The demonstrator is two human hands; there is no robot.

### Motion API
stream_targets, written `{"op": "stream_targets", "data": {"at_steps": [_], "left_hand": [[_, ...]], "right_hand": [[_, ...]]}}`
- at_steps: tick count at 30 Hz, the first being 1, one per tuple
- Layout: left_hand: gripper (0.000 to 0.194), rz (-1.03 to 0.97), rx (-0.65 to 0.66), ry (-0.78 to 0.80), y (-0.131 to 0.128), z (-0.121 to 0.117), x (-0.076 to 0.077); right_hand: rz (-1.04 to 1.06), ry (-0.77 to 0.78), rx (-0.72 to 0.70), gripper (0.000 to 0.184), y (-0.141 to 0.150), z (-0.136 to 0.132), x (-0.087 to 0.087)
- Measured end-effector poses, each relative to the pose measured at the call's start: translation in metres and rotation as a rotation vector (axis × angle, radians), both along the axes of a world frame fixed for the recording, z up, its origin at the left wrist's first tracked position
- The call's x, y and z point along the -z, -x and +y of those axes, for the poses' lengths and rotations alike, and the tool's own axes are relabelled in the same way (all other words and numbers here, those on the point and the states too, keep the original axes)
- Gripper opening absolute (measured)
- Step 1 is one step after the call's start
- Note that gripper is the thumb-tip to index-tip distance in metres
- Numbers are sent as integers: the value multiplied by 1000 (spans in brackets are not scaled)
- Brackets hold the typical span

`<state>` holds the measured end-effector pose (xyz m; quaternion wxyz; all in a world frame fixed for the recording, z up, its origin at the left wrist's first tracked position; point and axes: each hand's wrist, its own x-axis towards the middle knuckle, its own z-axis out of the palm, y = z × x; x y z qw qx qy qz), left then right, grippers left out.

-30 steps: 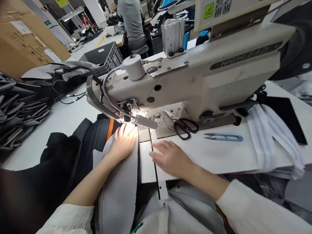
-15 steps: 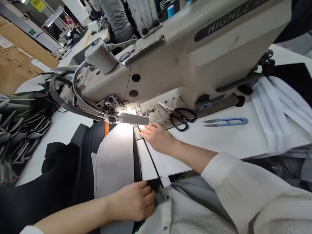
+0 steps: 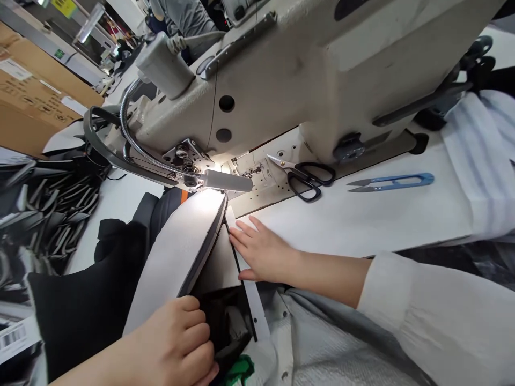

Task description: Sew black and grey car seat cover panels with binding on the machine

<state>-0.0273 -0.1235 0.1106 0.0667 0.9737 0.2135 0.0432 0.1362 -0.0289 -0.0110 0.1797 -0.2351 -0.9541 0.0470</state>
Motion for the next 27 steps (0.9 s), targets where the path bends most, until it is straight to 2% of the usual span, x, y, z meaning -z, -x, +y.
{"op": "stream_targets", "data": {"at_steps": [2, 4, 6, 9, 11, 12, 14, 15, 17, 19, 22, 27], "left_hand": [[34, -20, 20, -1, -2, -2, 3], [35, -25, 56, -17, -7, -4, 16], [35, -32, 98, -16, -9, 0, 27], [30, -9, 167, -5, -1, 26, 27], [22, 67, 126, -55, 15, 57, 21], [20, 123, 46, -96, 26, 74, 18], [28, 270, -233, -153, 50, 106, 19], [32, 323, -380, -168, 61, 119, 23], [40, 354, -576, -151, 76, 135, 36], [44, 290, -676, -123, 80, 138, 52], [45, 194, -821, -133, 66, 131, 67], [47, 282, -977, -157, 37, 122, 66]], "right_hand": [[10, -3, 62, 75, 13, 3, -1], [12, 6, 100, 73, 21, 11, -1], [18, 23, 70, 72, 22, 18, -1], [46, 44, 1, 70, 19, 24, 1], [64, 52, 16, 66, 18, 25, 4], [70, 53, 31, 64, 19, 25, 6], [85, 49, 56, 60, 21, 24, 8], [90, 46, 64, 59, 23, 24, 8], [91, 41, 73, 59, 25, 22, 8], [78, 41, 87, 60, 26, 21, 8], [39, 44, 107, 61, 27, 17, 5], [-50, 84, 129, 57, 27, 15, -3]]}}
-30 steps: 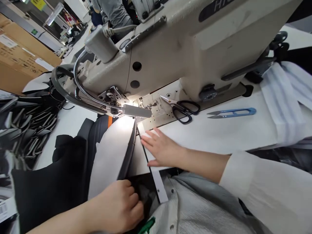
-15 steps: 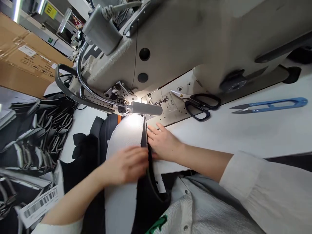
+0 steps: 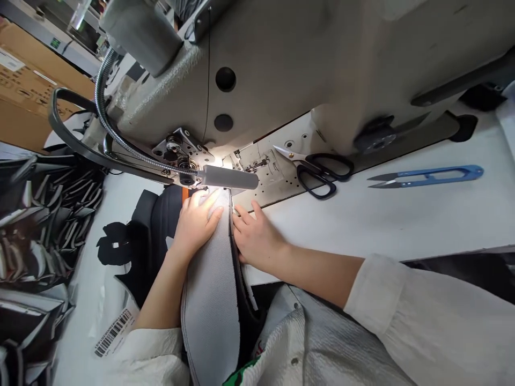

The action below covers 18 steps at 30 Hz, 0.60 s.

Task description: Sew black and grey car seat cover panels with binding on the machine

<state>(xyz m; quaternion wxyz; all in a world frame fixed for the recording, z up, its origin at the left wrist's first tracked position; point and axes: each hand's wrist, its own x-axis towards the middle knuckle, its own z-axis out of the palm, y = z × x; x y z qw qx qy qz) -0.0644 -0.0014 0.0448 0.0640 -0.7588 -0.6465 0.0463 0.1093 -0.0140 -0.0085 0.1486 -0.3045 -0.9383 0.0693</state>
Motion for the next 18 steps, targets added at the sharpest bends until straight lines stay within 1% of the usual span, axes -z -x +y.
{"op": "stream_targets", "data": {"at_steps": [2, 4, 6, 7, 10, 13, 15, 18], "left_hand": [[47, 43, -38, -8, -6, -1, -2], [46, 79, -60, -12, -8, -1, -4], [46, 96, -67, -3, -7, -2, -4], [46, 97, -67, 2, -6, -3, -3], [46, 75, -41, -12, -2, -4, 0], [45, 57, 15, -58, 1, -5, 5], [45, 50, 41, -50, 1, -5, 7], [45, 37, 43, -16, -1, -2, 6]], "right_hand": [[-8, 14, -24, 63, -2, 0, -2], [2, 19, -56, 74, -4, 0, -3], [14, 23, -58, 82, -5, -1, -1], [21, 23, -49, 84, -5, -2, 0], [50, 16, -24, 84, -4, -2, 4], [87, -5, -49, 81, -5, 1, 9], [100, -16, -80, 79, -7, 4, 10], [103, -12, -104, 78, -9, 9, 9]]}}
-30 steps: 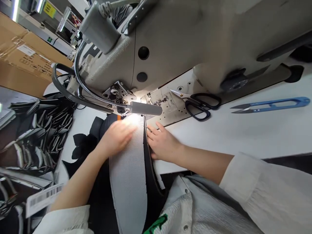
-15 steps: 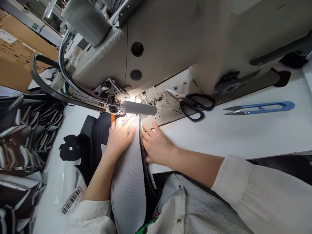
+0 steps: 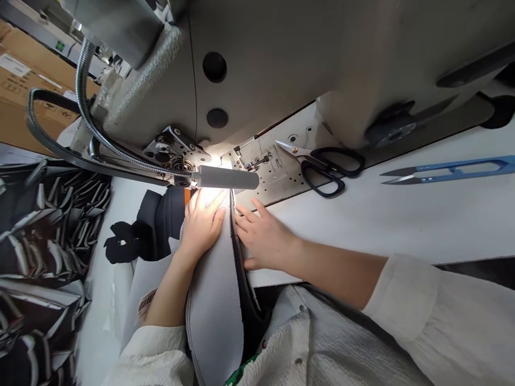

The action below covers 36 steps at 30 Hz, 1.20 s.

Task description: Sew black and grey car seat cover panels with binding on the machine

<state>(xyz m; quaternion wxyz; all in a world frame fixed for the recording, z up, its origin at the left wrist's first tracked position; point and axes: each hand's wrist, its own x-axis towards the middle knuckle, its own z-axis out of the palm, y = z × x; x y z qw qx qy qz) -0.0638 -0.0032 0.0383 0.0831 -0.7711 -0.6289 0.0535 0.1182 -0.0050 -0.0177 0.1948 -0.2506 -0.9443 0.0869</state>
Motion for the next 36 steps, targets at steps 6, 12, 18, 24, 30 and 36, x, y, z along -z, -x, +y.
{"op": "stream_targets", "data": {"at_steps": [6, 12, 18, 24, 30, 36], "left_hand": [[40, 10, -33, -10, -5, 6, -5], [39, 5, -52, -31, -5, 5, -2], [39, -18, -58, -37, -5, 5, -2], [38, -50, -67, -33, -5, 4, -3], [38, -54, -70, -49, -7, 5, -2], [37, -24, -88, -60, -11, 4, -2]], "right_hand": [[-18, 34, -39, 71, 4, 3, -4], [-64, 31, 97, 55, 14, -11, -9], [-107, 78, 86, 67, 11, -12, -10], [-102, 14, 44, 77, 0, -3, -8], [-53, 34, 49, 79, -2, -5, -5], [-45, 93, 87, 78, 6, -5, -7]]}}
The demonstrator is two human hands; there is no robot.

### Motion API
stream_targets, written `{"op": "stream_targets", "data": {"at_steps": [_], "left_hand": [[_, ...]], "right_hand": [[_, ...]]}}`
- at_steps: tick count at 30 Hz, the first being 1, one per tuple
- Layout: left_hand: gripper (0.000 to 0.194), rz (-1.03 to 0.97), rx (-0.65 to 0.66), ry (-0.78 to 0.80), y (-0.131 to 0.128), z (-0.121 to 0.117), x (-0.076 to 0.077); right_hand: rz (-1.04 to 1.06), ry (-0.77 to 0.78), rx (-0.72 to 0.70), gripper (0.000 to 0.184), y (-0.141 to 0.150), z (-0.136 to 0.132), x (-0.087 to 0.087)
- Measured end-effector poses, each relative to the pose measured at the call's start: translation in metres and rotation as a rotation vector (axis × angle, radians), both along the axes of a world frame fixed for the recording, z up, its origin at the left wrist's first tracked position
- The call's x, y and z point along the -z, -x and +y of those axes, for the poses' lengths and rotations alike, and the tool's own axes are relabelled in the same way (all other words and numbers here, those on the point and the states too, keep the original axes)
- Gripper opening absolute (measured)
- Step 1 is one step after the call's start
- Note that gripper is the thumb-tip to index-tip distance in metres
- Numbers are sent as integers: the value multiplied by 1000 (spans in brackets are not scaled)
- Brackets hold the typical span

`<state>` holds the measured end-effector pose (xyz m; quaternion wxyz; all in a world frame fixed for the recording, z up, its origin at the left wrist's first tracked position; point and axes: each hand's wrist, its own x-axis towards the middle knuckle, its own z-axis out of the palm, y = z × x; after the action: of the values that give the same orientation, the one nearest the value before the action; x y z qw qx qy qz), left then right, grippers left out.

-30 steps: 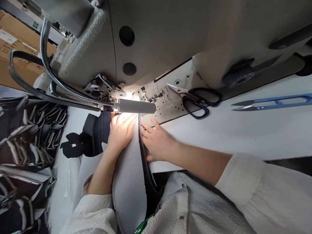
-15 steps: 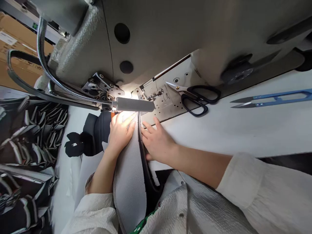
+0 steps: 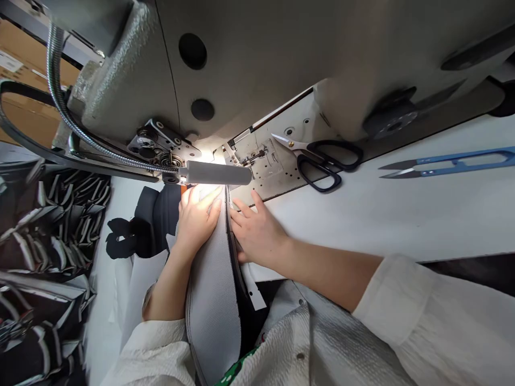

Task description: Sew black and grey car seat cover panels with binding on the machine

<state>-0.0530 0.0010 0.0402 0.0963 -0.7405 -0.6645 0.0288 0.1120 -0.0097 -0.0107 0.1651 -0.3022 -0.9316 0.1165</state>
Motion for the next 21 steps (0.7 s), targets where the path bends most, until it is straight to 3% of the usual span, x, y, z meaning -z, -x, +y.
{"op": "stream_targets", "data": {"at_steps": [8, 13, 21], "left_hand": [[37, 35, -22, -3, -3, 0, 2], [37, 78, -23, -14, -7, -1, 4], [37, 106, -21, -24, -9, -1, 3]], "right_hand": [[60, -79, -32, 66, -6, -6, 2], [67, -76, -69, 73, -15, -16, 6], [9, -60, -52, 68, -13, -21, 5]]}}
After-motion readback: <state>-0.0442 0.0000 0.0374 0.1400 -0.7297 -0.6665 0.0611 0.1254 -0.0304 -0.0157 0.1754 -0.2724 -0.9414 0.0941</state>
